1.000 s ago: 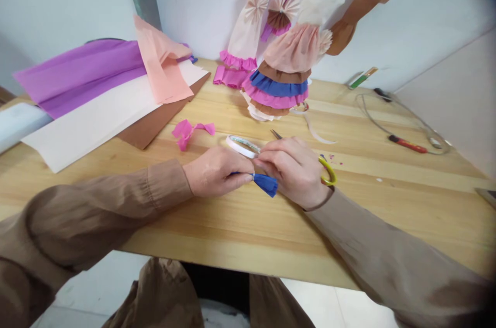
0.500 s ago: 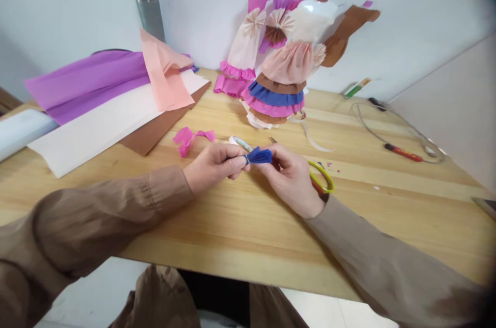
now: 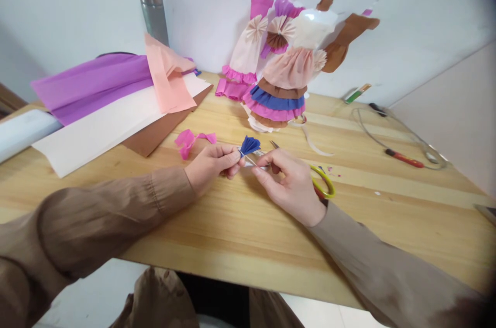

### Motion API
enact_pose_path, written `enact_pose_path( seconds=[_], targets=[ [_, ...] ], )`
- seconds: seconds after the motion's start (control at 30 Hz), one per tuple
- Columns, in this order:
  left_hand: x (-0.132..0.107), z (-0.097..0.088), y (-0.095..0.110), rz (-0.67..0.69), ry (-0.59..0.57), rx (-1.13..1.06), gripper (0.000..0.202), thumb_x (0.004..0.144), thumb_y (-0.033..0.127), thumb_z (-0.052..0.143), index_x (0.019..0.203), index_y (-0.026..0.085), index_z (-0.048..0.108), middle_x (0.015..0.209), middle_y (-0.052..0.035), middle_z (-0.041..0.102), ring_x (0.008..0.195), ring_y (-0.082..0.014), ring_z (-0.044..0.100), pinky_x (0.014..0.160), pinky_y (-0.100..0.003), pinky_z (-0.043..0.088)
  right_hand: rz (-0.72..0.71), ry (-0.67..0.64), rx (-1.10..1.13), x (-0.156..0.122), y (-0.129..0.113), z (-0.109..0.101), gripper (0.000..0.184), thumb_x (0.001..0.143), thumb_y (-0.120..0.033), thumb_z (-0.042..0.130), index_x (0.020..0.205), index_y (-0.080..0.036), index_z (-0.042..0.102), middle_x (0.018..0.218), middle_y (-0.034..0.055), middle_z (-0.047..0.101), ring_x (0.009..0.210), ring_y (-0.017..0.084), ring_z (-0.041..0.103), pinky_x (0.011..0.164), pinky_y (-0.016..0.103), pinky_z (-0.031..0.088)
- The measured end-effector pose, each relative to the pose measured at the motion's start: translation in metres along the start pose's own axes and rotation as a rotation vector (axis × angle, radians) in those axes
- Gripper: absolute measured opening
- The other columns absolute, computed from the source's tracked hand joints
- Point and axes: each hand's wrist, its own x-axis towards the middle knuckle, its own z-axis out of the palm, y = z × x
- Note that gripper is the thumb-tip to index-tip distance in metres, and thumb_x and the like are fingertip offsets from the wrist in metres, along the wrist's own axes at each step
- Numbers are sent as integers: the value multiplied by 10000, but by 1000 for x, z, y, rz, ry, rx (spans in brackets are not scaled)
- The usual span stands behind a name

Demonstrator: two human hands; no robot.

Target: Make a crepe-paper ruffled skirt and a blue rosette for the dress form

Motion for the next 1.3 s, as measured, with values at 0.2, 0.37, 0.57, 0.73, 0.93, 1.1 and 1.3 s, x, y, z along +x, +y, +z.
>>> enact_pose_path(
  seconds=[0.2,0.37,0.57,0.73,0.93,1.1,1.3],
  targets=[
    [0,1,2,43,45,89,303,801,422,607,681,145,576,522,41,487,507,-81,423,539,-232,339,-147,56,-176,2,-7,-2,187,876,-238,639,706,-205,568,619,11,613,639,176,486,605,325,361],
    [-2,1,7,124,100,289,244,840,326,530,699,139,600,529,41,478,525,-88,423,557,-232,360,-236,38,-305,0,-14,-1,189,893,-230,637,715,-201,580,612,13,625,665,189,489,652,354,341],
    [-3,2,7,199,161,602,294,853,257,476,577,162,513,524,33,468,527,-93,421,546,-238,339,-157,-22,-178,-3,-19,1,171,901,-209,617,741,-202,556,652,10,624,618,162,538,596,312,397],
    [-4,2,5,262,172,772,288,861,254,463,605,153,547,545,28,489,548,-98,443,549,-236,337,-119,-52,-94,-5,-25,1,123,908,-178,600,794,-202,561,696,6,652,605,141,602,561,273,444],
    [-5,6,6,240,186,735,307,842,230,473,545,156,505,514,31,480,523,-91,428,534,-234,333,-140,-90,-49,-5,-30,3,111,906,-183,613,805,-199,570,712,10,660,641,146,631,590,267,484],
    [-3,6,7,92,117,393,361,842,297,500,509,165,463,490,29,474,493,-78,415,521,-224,350,-153,-99,-44,-5,-27,4,106,902,-169,613,809,-197,569,726,21,666,659,156,640,594,270,491],
    [-2,4,5,50,113,266,330,816,302,561,527,148,524,507,18,515,496,-72,429,512,-210,358,-127,-105,1,-6,-26,5,67,891,-172,619,842,-205,587,767,30,695,689,166,665,612,280,528]
  ],
)
